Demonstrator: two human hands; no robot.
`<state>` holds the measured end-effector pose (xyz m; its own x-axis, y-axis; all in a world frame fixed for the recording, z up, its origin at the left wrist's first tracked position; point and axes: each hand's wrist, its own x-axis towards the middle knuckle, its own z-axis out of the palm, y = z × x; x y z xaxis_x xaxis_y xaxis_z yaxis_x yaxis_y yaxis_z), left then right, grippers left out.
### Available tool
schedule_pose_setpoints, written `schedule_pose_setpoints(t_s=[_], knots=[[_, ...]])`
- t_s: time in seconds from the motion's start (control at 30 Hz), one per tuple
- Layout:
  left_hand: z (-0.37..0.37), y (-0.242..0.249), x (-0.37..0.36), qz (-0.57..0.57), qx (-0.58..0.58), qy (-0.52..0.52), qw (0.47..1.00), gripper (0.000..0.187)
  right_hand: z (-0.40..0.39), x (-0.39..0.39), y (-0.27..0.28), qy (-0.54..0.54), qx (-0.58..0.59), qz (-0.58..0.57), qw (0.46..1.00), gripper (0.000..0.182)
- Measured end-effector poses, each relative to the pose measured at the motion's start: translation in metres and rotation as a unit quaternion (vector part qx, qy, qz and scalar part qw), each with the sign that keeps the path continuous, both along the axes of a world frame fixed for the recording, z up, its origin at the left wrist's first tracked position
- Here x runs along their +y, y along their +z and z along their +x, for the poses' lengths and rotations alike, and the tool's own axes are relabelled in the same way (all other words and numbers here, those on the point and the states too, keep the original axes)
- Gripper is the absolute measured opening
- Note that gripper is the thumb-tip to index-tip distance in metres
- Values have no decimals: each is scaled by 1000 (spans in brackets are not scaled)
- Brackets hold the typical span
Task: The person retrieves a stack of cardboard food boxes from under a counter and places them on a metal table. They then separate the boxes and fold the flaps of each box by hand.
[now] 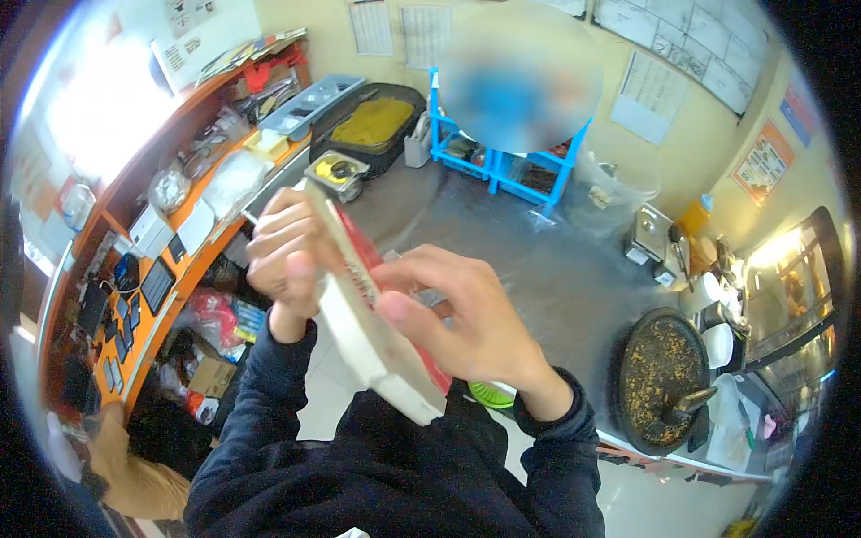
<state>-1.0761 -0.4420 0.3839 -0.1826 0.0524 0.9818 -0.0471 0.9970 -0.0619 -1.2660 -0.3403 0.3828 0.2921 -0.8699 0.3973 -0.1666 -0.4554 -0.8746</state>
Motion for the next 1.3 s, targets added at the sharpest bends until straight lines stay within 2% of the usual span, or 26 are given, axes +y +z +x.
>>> schedule_pose_setpoints(t_s=[0.07, 0.1, 0.2, 0.47, 0.57, 0.67, 0.8, 0.97, 1.1, 1.2, 1.3], knots=[[-31, -14, -21, 10, -4, -54, 998, 34, -13, -6, 16, -17, 141, 10, 990, 51], [-45, -22, -29, 19, -1, -72, 997, 34, -18, -8, 24, -33, 174, 34, 984, 45], [-78, -37, -49, 38, 6, -124, 992, 35, -40, -21, 30, -48, 201, 129, 970, 48], [-123, -66, -93, 81, -34, -217, 972, 45, -81, -63, -12, -23, 58, 280, 958, 53], [-132, -66, -101, 91, -55, -230, 967, 64, -90, -72, -26, -6, -10, 304, 953, 55], [-145, -72, -109, 107, -45, -284, 952, 50, -94, -72, -29, -2, -63, 317, 946, 63], [-168, -69, -107, 107, -51, -341, 933, 50, -101, -62, -30, -28, -100, 340, 935, 71], [-189, -83, -114, 135, -42, -421, 896, 45, -100, -58, -32, -78, -128, 374, 915, 72], [-187, -90, -113, 160, -51, -424, 890, 49, -100, -60, -35, -58, -164, 408, 896, 72], [-164, -99, -121, 171, -174, -334, 910, 50, -99, -64, -36, -62, -174, 427, 885, 71], [-154, -85, -99, 231, -111, -156, 954, 47, -98, -65, -37, -72, -172, 428, 884, 67]])
